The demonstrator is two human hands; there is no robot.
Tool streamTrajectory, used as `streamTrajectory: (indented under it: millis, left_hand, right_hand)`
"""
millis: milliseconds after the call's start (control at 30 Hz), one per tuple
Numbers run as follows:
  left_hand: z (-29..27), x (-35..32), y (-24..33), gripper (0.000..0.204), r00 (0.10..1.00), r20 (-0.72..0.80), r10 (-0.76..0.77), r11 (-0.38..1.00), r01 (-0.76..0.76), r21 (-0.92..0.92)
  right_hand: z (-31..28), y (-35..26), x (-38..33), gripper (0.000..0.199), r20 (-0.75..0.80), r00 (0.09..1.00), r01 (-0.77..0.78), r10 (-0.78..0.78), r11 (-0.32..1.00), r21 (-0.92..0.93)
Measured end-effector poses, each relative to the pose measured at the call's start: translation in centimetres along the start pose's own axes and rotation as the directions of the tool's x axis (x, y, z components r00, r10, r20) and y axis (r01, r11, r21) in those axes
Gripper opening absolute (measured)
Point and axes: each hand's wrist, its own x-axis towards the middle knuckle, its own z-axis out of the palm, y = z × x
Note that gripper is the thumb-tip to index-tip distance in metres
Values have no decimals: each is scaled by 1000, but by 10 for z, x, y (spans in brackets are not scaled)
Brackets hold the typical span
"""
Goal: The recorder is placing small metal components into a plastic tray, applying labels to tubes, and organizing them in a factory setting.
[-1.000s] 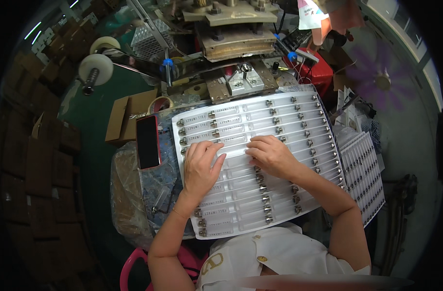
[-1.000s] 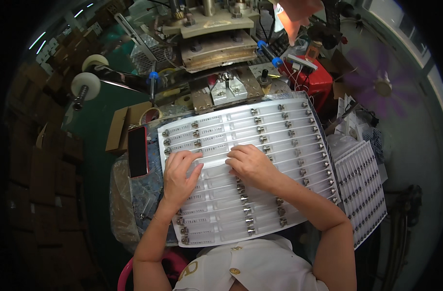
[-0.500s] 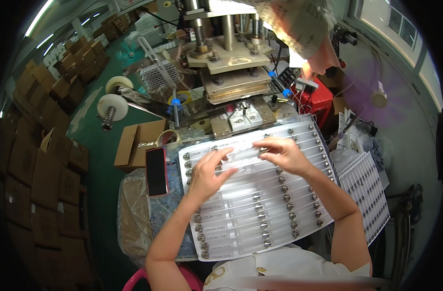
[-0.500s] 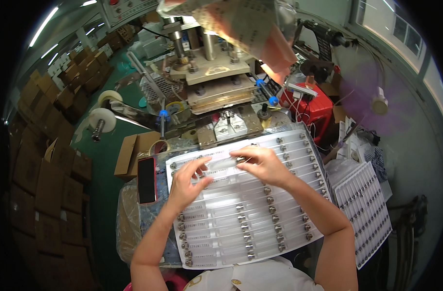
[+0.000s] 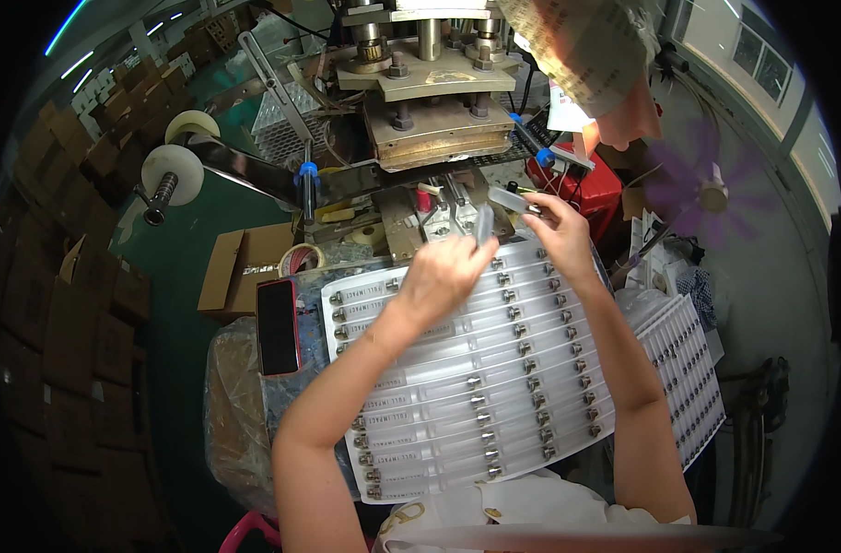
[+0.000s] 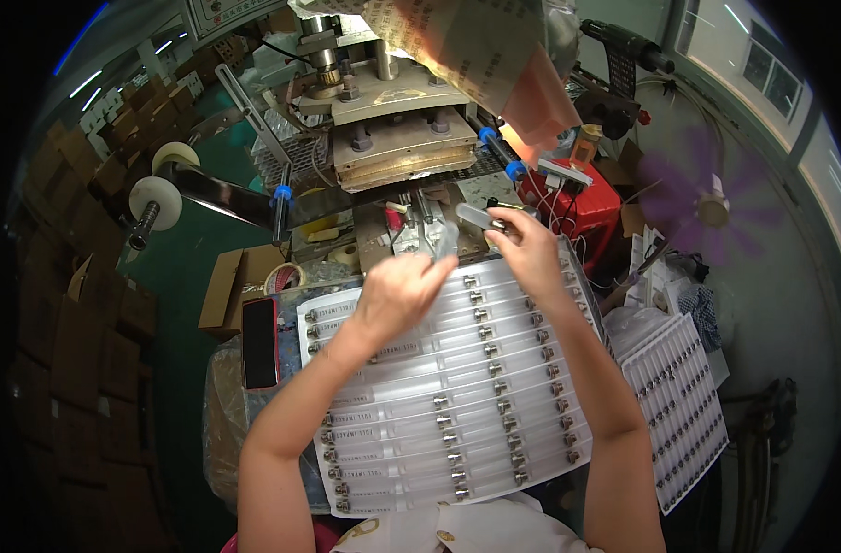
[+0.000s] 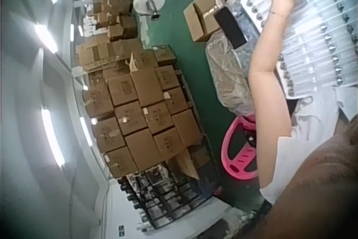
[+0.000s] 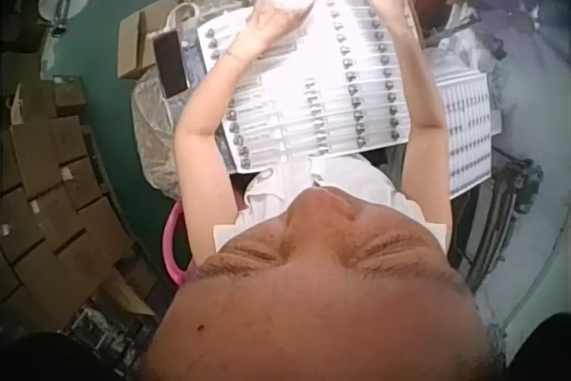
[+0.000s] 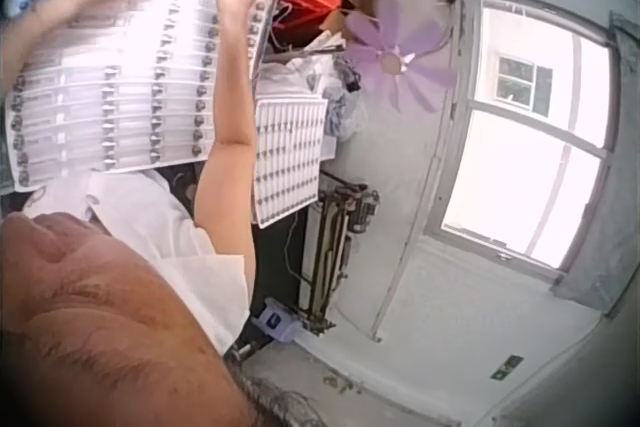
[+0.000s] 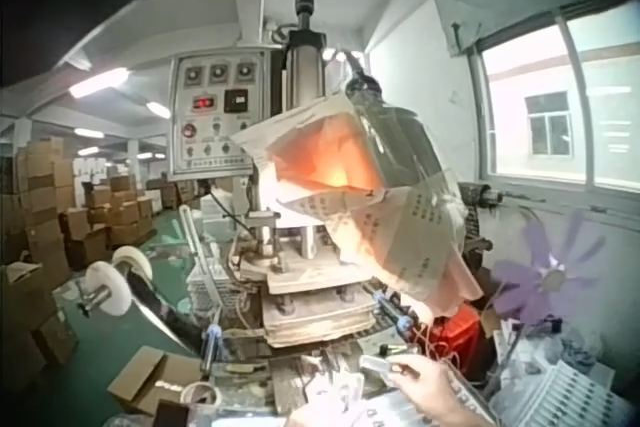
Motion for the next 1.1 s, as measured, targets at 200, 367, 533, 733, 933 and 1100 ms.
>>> streamTrajectory:
  millis: [200,367,533,733,933,1100]
  left_hand:
    - [-72,-90,53,35,912,268,-310,796,403,-452]
    - [-88,-120,54,37,834,360,-418,785,531,-318]
    - [-82,-124,54,34,812,406,-420,809,538,-239]
    - [-82,-124,52,34,806,408,-428,805,546,-233]
    - [-82,-124,52,32,799,415,-435,794,558,-243]
    - [-80,-125,53,35,814,377,-442,800,547,-245]
  right_hand:
    - [68,-14,22,34,148,898,439,-414,843,-310]
    - [82,-9,38,46,208,954,273,-216,914,-300]
    - [85,4,45,59,310,950,32,32,979,-199]
    - [87,12,44,59,306,952,64,-11,984,-166]
    - [85,11,44,60,313,949,29,25,986,-166]
    - [86,10,44,60,297,955,57,0,981,-184]
